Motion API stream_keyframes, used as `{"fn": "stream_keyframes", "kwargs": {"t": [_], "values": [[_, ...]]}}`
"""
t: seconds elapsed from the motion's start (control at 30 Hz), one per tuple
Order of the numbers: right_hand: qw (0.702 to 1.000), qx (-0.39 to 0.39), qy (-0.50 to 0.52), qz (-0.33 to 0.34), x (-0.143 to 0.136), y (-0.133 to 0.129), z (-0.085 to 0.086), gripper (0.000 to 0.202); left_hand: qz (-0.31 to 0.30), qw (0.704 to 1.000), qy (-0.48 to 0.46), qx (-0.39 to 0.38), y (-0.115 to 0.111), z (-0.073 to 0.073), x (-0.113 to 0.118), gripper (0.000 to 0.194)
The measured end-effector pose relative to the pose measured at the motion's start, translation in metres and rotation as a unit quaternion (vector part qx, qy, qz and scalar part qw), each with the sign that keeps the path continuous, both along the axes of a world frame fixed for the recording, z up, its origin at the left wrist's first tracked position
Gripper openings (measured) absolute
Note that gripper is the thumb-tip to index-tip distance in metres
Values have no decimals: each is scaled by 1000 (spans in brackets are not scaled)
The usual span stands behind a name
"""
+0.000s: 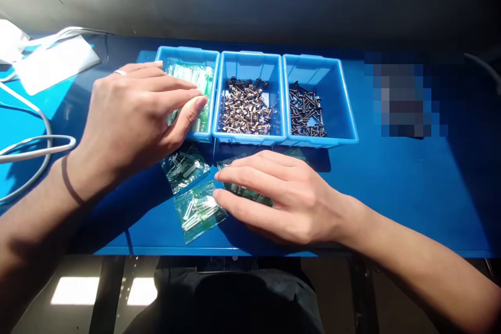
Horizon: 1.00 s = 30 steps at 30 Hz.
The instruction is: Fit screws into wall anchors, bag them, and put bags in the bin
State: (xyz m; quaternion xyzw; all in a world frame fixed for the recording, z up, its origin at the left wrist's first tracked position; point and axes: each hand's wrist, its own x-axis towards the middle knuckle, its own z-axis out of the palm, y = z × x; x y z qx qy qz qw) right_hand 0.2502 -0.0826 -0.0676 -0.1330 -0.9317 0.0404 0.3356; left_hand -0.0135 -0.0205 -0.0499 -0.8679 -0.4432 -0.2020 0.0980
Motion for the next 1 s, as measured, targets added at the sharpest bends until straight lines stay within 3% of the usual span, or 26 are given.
{"fn": "stream_keyframes", "kwargs": {"t": [0.13, 0.3, 0.53, 0.7, 0.9, 1.0], "values": [[997, -7, -72, 41, -1, -4, -1, 25, 10, 999, 27, -23, 0, 1, 0, 45], [979, 18, -202, 34, -4, -12, -7, 48, 4, 999, 28, -36, -2, 3, -3, 43], [992, 54, -109, 14, -5, -10, -6, 21, 21, 997, 28, -63, -4, 5, 0, 50], [991, 34, -128, 35, -5, -13, -4, 35, 15, 999, 24, -39, -6, 5, 2, 44], [990, 35, -131, 36, -11, -27, -7, 31, 18, 1000, 15, -16, -5, 5, 1, 47], [986, 99, -127, 38, -9, -27, -6, 33, 21, 1000, 11, -5, -6, 5, 1, 45]]}}
